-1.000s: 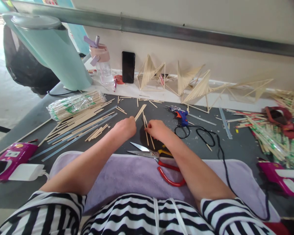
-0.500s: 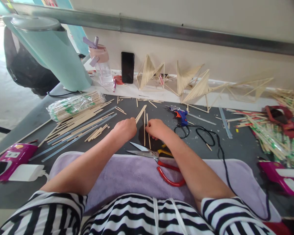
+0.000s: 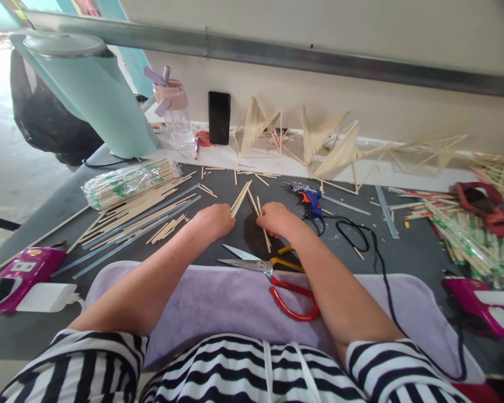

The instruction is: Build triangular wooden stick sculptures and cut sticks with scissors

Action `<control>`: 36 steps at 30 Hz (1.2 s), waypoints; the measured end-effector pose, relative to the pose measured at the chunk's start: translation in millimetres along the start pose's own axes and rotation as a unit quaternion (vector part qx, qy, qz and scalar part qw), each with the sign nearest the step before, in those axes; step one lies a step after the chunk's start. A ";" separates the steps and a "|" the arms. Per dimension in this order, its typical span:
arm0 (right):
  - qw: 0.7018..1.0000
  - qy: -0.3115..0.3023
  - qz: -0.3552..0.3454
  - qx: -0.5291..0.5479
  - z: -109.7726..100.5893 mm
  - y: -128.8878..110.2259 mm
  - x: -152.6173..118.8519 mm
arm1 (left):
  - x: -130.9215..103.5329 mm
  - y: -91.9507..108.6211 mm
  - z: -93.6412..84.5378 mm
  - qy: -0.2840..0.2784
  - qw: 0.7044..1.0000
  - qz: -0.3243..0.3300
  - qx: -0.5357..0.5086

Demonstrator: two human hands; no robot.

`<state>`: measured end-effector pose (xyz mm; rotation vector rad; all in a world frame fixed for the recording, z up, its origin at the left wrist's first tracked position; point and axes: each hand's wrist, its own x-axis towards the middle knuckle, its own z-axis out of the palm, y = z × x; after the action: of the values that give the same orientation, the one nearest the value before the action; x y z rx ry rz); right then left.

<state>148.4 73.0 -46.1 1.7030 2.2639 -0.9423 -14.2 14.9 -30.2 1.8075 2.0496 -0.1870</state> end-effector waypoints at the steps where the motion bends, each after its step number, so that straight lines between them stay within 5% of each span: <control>1: 1.000 -0.004 0.007 0.009 -7.6 3.0 -2.3 | 1.1 -1.3 -0.9 -0.009 1.000 -0.002 -0.004; 7: 0.998 0.027 -0.002 0.053 -32.4 15.2 -11.3 | 5.8 -5.5 -0.1 -0.011 1.000 0.009 -0.016; 29: 0.987 0.029 -0.049 0.149 -10.6 33.1 13.9 | -6.2 32.7 27.7 0.097 0.993 0.071 0.001; 36: 0.986 0.028 -0.052 0.158 -4.7 37.0 19.5 | -9.1 38.3 27.9 0.091 0.992 0.080 0.022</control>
<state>176.5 97.2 -66.0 1.7615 2.3614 -1.3572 29.7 2.5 -46.0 2.0743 2.0199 -0.0209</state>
